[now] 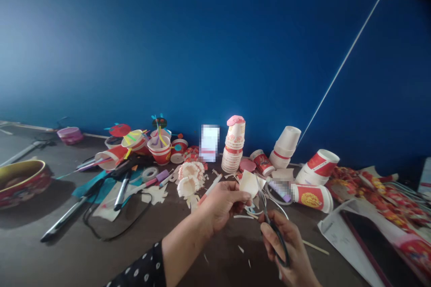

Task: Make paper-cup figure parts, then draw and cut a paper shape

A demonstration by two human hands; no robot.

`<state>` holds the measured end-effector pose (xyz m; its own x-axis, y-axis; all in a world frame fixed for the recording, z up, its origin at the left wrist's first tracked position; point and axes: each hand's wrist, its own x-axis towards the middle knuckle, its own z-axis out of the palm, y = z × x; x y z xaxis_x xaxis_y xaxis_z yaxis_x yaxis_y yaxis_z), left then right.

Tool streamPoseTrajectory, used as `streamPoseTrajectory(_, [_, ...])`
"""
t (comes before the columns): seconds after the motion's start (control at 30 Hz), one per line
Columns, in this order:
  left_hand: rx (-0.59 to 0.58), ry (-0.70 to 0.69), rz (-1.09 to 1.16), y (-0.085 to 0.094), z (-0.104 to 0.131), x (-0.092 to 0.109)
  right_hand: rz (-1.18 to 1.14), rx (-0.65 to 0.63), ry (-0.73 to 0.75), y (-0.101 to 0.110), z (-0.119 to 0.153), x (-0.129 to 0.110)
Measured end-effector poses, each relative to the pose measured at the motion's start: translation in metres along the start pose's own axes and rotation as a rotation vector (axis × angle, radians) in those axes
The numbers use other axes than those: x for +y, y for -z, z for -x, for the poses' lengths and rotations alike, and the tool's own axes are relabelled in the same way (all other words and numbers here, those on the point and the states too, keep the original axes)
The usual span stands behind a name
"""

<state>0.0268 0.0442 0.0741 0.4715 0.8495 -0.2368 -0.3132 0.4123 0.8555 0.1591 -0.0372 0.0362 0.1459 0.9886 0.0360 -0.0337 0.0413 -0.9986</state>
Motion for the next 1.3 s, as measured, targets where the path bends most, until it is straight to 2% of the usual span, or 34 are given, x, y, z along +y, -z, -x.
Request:
streamPoseTrajectory(0.43, [0.001, 0.036, 0.028, -0.0014, -0.0017, -0.0026, -0.102, -0.021, 0.024, -0.0001, -0.001, 0.0056])
streamPoseTrajectory(0.67, [-0.009, 0.041, 0.053, -0.0021, -0.0004, -0.002, -0.07, -0.002, 0.063, 0.0007, -0.0007, 0.0063])
streamPoseTrajectory(1.0, [0.004, 0.07, 0.07, 0.0017, -0.0022, 0.0038, -0.029, 0.023, 0.026, 0.0001, -0.0009, 0.0048])
streamPoseTrajectory(1.3, [-0.005, 0.062, 0.066, -0.0009, -0.0023, -0.0036, -0.061, 0.004, 0.028, 0.0006, -0.0003, 0.0068])
